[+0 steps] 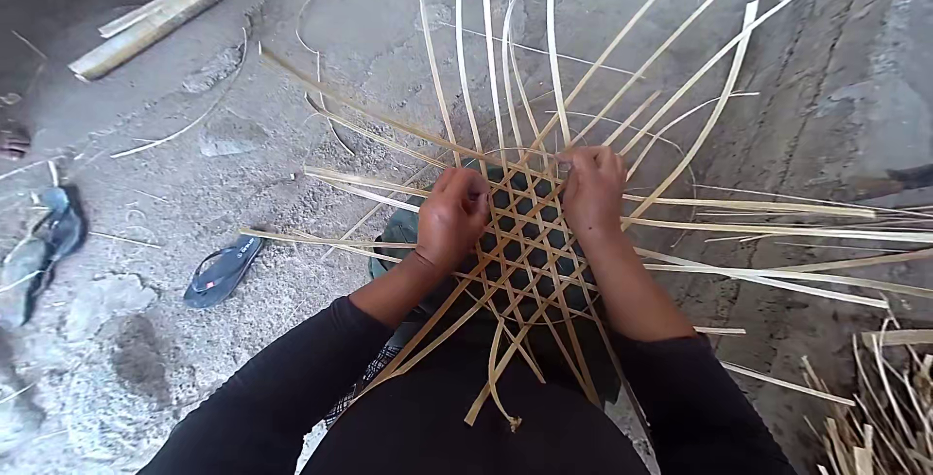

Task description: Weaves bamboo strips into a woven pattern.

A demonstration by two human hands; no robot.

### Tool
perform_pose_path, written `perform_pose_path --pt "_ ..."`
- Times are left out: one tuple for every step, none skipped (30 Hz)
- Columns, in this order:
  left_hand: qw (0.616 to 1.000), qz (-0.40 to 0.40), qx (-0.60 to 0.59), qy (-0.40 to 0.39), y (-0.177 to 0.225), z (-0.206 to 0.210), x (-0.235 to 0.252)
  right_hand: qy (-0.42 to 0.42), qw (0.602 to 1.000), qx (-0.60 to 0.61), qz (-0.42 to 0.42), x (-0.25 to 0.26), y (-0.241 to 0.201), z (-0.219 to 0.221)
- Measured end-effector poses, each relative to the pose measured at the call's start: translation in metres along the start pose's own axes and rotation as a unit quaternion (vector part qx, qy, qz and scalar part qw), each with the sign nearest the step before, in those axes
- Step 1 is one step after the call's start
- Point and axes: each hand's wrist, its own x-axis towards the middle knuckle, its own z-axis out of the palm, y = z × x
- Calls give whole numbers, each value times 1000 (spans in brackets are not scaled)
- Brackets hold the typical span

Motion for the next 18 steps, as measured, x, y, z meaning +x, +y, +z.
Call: perform_pose_path --pt "999 -36 -11 5 -1 2 3 0 1000 -2 1 1 0 0" --pt "998 -64 -24 13 -3 4 5 3 1000 -3 1 1 0 0" --pt "996 -77 -33 24 -4 6 5 8 1000 -2 -1 1 0 0" --pt "995 -80 -38 34 -6 8 5 11 1000 0 0 1 1 0" --pt "995 -76 -40 41 -7 10 5 13 1000 -2 0 1 1 0" --pt "996 -69 -37 47 -8 12 5 14 1000 -3 1 1 0 -1" --pt "996 -63 -36 51 -9 14 5 13 1000 -2 3 1 0 -2" --pt "996 -61 -35 54 -9 15 5 12 1000 -2 4 1 0 -2" --pt "996 -63 -36 57 -10 16 5 11 1000 -2 6 1 0 -2" --pt "995 -66 -36 59 -10 17 5 11 1000 -3 6 1 0 -2" --pt "995 -68 -35 61 -10 17 4 12 1000 -3 6 1 -1 -2" --pt "995 -72 -34 61 -9 16 4 12 1000 -6 6 0 -1 -2" --pt "994 -79 -38 62 -9 15 4 14 1000 -6 5 0 -1 -2" --pt "993 -87 -50 63 -9 15 4 13 1000 -6 5 0 -2 -3" --pt "990 -104 -77 64 -10 14 4 11 1000 -5 6 0 -2 -3" --pt "981 -134 -126 62 -11 11 3 7 1000 -3 8 0 -3 -3" --pt "962 -176 -199 67 -14 8 2 5 1000 -3 10 -1 -2 -4" --pt "925 -228 -291 85 -16 5 3 4 1000 -4 10 -1 -2 -4"
